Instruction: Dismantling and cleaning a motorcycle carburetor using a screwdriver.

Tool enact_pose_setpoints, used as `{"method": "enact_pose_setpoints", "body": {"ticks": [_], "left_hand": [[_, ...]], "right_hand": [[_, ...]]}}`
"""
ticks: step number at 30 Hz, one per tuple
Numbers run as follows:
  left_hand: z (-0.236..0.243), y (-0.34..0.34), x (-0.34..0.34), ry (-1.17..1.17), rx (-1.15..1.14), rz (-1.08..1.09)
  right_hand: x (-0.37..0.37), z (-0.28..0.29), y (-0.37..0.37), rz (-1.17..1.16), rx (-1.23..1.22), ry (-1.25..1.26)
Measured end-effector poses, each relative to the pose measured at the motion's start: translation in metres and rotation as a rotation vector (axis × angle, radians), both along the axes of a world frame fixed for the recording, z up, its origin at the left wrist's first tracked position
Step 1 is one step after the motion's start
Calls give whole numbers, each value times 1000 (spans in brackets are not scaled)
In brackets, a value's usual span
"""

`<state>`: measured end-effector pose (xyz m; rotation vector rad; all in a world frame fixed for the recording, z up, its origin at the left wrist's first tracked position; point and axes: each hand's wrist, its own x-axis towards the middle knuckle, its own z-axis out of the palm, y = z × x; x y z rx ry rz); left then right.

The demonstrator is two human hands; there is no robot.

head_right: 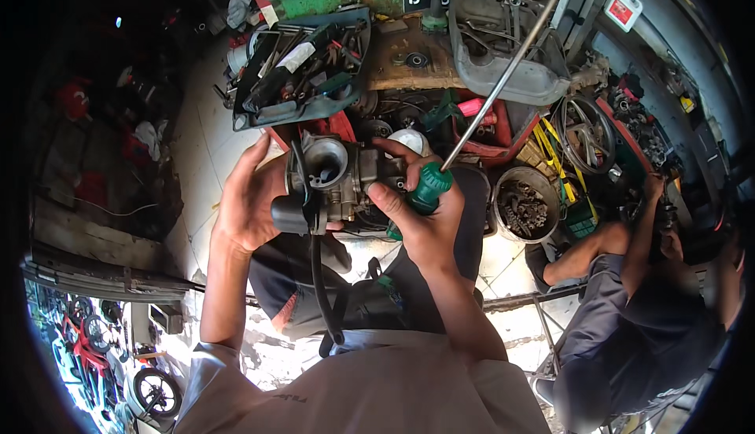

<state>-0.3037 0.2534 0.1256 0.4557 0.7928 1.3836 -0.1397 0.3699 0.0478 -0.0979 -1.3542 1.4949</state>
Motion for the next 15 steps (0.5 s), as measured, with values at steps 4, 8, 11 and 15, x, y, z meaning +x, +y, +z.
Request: {"method": "enact_pose_setpoints", "body": {"ticks": [4,8,11,15], "left_hand": [[-20,7,-6,326,454,5],[-62,41,15,466,502,375],[-54,56,7,109,251,592],[-77,51,-52,-468,279,302]], "right_hand": [[-3,48,-17,-49,-606,160],[-38,40,-23,-133,-539,314],[-45,22,-26,-58,-349,5],[-47,19,-28,248,-400,-96]]}}
